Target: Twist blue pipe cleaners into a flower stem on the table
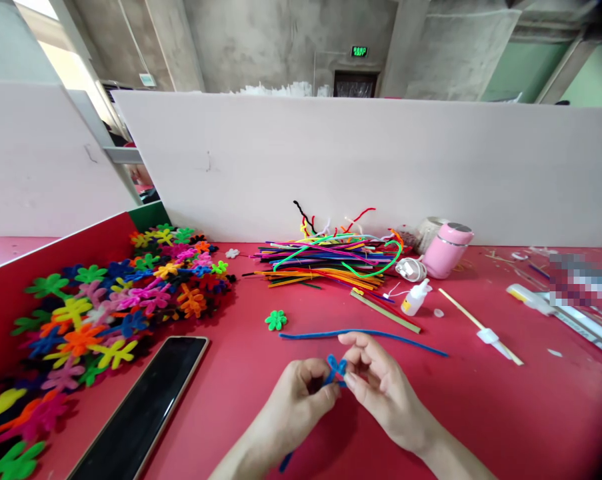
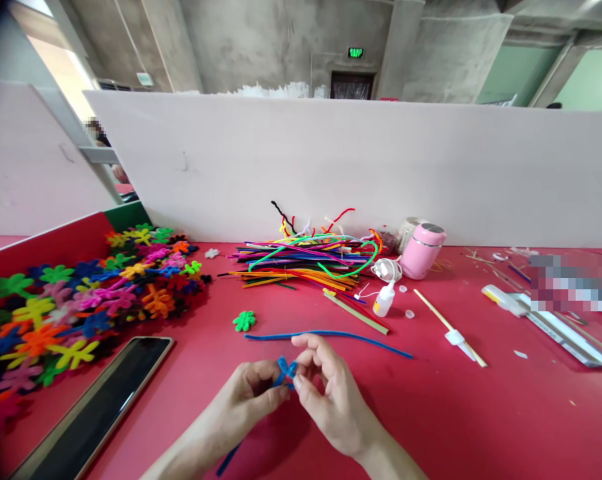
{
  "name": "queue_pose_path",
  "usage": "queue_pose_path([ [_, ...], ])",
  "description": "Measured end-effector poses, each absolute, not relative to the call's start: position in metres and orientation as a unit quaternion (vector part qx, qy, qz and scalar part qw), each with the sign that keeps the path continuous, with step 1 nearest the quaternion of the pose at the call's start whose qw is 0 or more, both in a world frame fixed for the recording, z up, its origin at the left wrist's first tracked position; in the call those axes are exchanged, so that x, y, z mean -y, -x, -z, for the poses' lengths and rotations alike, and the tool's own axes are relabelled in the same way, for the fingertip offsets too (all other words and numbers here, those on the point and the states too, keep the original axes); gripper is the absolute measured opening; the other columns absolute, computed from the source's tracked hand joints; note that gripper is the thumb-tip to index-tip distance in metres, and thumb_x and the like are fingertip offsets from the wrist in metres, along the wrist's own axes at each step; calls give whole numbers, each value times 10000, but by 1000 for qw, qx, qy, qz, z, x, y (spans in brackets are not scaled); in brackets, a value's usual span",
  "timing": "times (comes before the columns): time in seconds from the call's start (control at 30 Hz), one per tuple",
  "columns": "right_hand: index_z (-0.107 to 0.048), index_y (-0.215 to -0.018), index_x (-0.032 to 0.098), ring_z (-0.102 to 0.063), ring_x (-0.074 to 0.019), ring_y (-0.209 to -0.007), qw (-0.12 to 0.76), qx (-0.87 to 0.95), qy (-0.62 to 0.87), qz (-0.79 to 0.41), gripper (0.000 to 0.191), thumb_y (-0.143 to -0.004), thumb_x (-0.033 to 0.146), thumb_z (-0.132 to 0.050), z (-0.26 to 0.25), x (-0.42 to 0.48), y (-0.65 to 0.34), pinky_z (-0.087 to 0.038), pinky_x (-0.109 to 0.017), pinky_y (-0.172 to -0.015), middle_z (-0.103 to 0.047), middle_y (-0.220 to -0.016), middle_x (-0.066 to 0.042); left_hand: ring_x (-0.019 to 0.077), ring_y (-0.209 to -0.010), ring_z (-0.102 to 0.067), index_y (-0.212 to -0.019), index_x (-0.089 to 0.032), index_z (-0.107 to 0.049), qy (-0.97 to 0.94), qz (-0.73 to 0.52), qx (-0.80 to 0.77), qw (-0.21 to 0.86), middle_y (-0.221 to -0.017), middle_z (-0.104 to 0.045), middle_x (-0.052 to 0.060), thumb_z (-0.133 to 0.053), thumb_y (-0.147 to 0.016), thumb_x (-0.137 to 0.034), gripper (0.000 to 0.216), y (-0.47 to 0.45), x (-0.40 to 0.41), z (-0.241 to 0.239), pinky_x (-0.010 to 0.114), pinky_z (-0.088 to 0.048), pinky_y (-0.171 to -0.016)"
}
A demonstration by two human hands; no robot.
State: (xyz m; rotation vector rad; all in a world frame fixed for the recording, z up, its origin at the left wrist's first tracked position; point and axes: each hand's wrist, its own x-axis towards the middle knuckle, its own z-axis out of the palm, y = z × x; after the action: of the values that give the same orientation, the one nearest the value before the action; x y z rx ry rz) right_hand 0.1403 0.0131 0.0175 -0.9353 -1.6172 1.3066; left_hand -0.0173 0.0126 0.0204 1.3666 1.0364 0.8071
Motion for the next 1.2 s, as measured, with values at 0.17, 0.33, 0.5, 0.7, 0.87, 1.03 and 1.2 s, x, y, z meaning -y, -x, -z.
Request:
queue_pose_path([
  [0.17,-372,-1106,222,-485,-133,-745,400,668,375,-503,324,-800,132,-429,-20,-12,-141,-428,-269,-706,-478,-800,-5,87,-499,-287,-535,-147,-494,-577,-346,-446,590,-500,-359,-52,-508,-660,-168,128,21,-15,-26,223,-238,-480],
  [0.33,-389,-1093,228,-493,-129,-738,375,686,375,-497,335,-783,108,-435,-22,-15,-143,-432,-267,-722,-480,-785,3,93,-501,-341,-505,-147,-522,-584,-340,-452,582,-500,-415,-43,-532,-639,-172,137,22,-15,-31,215,-265,-480],
  [0.5,-394,-1093,228,-493,-122,-705,367,693,383,-488,332,-785,113,-441,-24,-18,-147,-434,-258,-694,-483,-754,13,73,-442,-337,-623,-142,-536,-579,-313,-453,602,-488,-422,-55,-507,-708,-223,121,21,-13,-27,199,-257,-430],
  [0.7,-385,-1134,221,-511,-120,-696,359,704,369,-489,392,-768,100,-458,-22,-17,-145,-436,-263,-703,-498,-735,20,55,-358,-385,-694,-139,-507,-515,-343,-437,653,-516,-496,-31,-507,-741,-379,244,13,-10,-19,181,-287,-359],
  [0.87,-429,-1097,204,-526,-125,-707,377,696,388,-473,332,-775,134,-468,-21,-17,-145,-442,-264,-708,-515,-757,7,72,-338,-432,-637,-145,-504,-403,-406,-440,692,-458,-529,-24,-591,-682,-356,233,8,-9,-18,185,-334,-356],
  [1.03,-438,-1102,239,-549,-141,-801,409,706,369,-445,367,-758,134,-512,-22,-17,-145,-443,-282,-771,-562,-881,-14,71,-348,-446,-665,-142,-538,-320,-434,-419,730,-455,-569,-6,-563,-719,-259,131,9,-9,-20,169,-355,-359],
  [1.2,-459,-1090,264,-572,-137,-775,419,716,379,-410,354,-759,170,-545,-21,-17,-145,-455,-271,-758,-597,-861,2,94,-404,-501,-680,-140,-549,-290,-444,-406,744,-479,-576,0,-575,-706,-194,65,10,-8,-21,170,-378,-356],
])
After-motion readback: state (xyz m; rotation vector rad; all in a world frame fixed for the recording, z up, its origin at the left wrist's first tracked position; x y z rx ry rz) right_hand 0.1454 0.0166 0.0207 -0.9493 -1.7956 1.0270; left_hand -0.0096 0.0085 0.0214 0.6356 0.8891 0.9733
